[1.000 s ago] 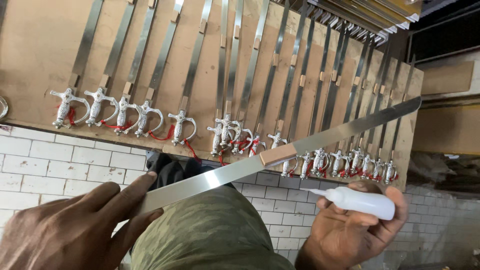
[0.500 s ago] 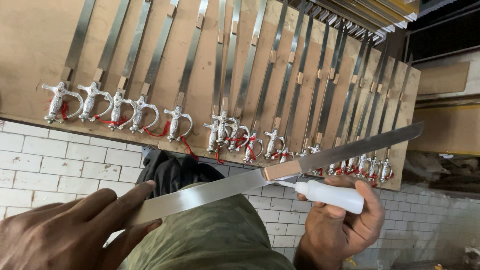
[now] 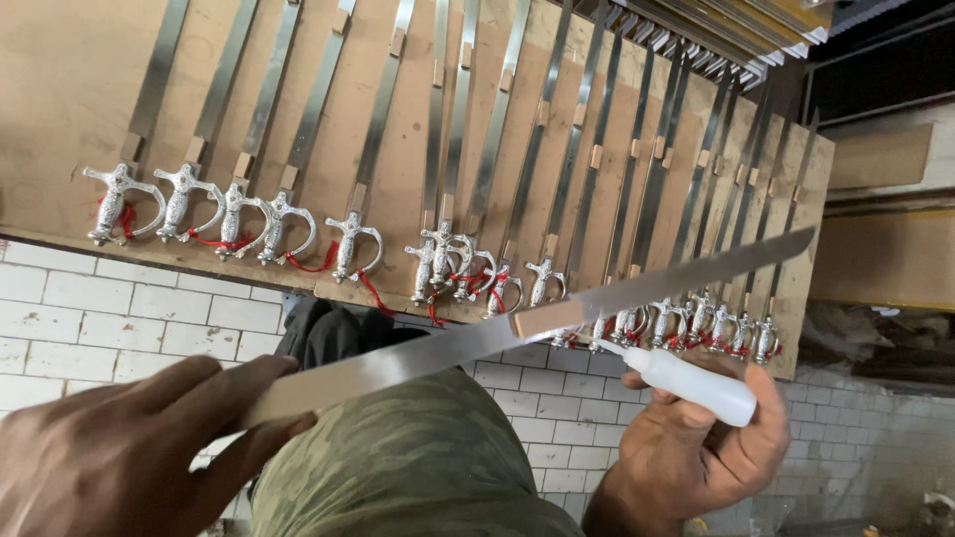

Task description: The person picks up a sword blade with an ornate hilt from a board, holds it across their lap, and squeezes glue from a white bottle onto the wooden block fitted on the blade. They place the treated blade back on the board and repeat the process on the next blade.

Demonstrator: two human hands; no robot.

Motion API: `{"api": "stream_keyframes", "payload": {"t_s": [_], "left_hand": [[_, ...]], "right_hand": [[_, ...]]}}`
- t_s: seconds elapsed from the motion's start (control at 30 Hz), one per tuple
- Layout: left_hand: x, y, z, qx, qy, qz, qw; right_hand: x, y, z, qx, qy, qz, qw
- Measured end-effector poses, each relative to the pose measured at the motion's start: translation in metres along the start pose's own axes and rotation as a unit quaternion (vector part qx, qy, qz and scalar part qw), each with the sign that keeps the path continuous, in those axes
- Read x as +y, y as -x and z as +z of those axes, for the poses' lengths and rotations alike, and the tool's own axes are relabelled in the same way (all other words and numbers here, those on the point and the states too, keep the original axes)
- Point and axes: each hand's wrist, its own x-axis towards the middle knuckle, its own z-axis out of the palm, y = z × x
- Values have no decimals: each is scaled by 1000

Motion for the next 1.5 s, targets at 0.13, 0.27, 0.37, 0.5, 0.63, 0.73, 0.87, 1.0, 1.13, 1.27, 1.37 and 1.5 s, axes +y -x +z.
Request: {"api": "stream_keyframes", "payload": {"t_s": [0.13, 0.27, 0.37, 0.5, 0.63, 0.73, 0.87, 1.0, 1.13, 1.27, 1.37, 1.5], "left_hand": [[16, -19, -11, -8, 102, -38, 994], [24, -35, -18, -55, 216, -99, 970], [25, -33, -17, -22, 362, -40, 931], [23, -26, -13, -117, 474, -44, 872], [19, -24, -11, -172, 528, -3, 832], [18, -25, -11, -227, 531, -24, 816], [18, -27, -15, -269, 488, -7, 830], [20, -29, -26, -318, 473, -17, 821], [23, -31, -35, -384, 398, -75, 829], [19, -30, -35, -346, 385, -38, 855], [14, -28, -27, -332, 396, -24, 856], [11, -27, -17, -332, 446, -16, 831]], "right_hand": [[-2, 5, 6, 23, -78, 40, 996], [-4, 5, 13, 11, -129, 78, 988], [-5, 5, 18, 4, -141, 95, 985], [-6, 4, 26, 6, -113, 64, 992], [-2, 4, 38, -3, -38, 0, 999], [6, 6, 52, -38, 33, -85, 995], [7, 10, 65, -62, 181, -165, 967], [4, 7, 71, -93, 328, -262, 903], [6, 3, 80, -115, 361, -323, 867], [5, 7, 84, -139, 368, -314, 864], [1, 13, 79, -168, 377, -308, 857], [8, 14, 73, -156, 383, -318, 853]]}}
